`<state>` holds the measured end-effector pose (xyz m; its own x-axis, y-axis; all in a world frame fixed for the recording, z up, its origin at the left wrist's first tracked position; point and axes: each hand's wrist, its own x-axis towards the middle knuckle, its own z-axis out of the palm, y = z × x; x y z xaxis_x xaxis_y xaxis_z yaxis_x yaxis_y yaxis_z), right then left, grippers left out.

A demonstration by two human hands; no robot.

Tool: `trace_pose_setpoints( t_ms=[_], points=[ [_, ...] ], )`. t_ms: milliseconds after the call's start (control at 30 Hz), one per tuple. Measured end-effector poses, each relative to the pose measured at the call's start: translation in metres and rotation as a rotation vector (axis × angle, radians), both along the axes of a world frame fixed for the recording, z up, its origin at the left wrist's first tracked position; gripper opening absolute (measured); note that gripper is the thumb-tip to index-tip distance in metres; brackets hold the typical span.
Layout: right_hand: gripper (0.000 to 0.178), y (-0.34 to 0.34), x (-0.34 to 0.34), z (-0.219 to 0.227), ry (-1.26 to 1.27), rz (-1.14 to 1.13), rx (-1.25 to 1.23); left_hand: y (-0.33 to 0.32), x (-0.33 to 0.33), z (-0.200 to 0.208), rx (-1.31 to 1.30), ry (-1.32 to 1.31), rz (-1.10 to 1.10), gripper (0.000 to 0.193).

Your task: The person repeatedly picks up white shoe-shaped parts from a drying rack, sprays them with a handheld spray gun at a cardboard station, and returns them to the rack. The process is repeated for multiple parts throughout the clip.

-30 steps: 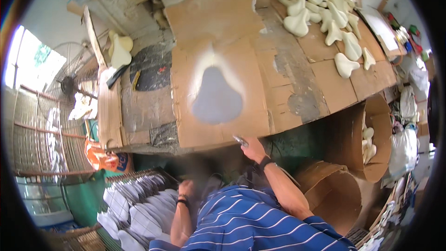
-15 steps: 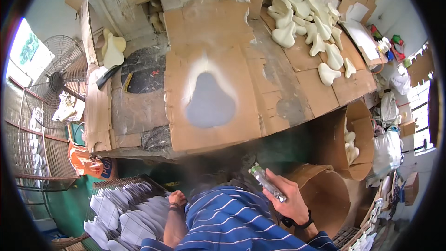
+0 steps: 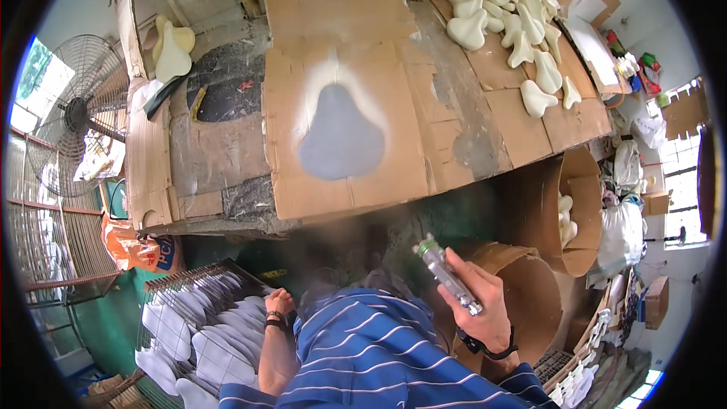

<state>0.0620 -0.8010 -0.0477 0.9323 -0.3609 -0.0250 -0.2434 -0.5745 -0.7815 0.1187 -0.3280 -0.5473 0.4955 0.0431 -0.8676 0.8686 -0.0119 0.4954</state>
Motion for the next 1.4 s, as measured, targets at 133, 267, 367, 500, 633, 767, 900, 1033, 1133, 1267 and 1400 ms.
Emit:
trace_pose_setpoints(
  t_ms=[133, 267, 367, 500, 633, 767, 900, 1033, 1133, 1267, 1400],
  points=[
    [0.056, 0.002, 0.003, -0.012, 0.033, 0.057, -0.024, -0.007, -0.022, 0.014, 0.003, 0.121, 0.115, 0.026],
    [0.055, 0.002, 0.018, -0.012, -0.059, -0.064, 0.027, -0.007, -0.008, 0.031, 0.105, 0.088, 0.012, 0.012],
    [0.061, -0.002, 0.022, -0.009, -0.145, -0.077, -0.010, 0.003, 0.001, 0.010, -0.008, 0.029, 0.025, 0.009],
    [0.056, -0.007, -0.002, -0.001, -0.019, -0.139, -0.028, -0.029, 0.037, 0.039, 0.107, 0.015, -0.023, 0.025],
    [0.055, -0.006, -0.016, 0.014, 0.118, -0.084, 0.025, -0.043, 0.057, 0.041, 0.115, 0.014, -0.032, 0.031],
    [0.054, 0.002, -0.005, 0.015, 0.109, 0.032, 0.127, -0.043, 0.066, 0.035, 0.085, 0.044, -0.104, 0.032],
    [0.057, 0.004, 0.014, 0.005, 0.055, 0.077, 0.081, -0.050, 0.066, 0.039, 0.109, 0.034, -0.099, 0.030],
    [0.058, -0.001, 0.031, -0.006, -0.026, 0.047, 0.046, -0.049, 0.059, 0.046, 0.181, 0.028, -0.140, 0.028],
    [0.056, -0.006, 0.043, -0.010, -0.097, 0.000, 0.039, -0.029, 0.044, 0.026, 0.071, -0.003, -0.082, 0.028],
    [0.061, -0.015, 0.050, -0.020, -0.201, -0.018, 0.007, -0.018, 0.034, 0.013, 0.068, 0.011, -0.088, 0.029],
    [0.059, -0.021, 0.045, -0.019, -0.145, -0.060, -0.028, -0.027, 0.035, 0.031, 0.087, 0.052, -0.067, 0.027]
  ],
)
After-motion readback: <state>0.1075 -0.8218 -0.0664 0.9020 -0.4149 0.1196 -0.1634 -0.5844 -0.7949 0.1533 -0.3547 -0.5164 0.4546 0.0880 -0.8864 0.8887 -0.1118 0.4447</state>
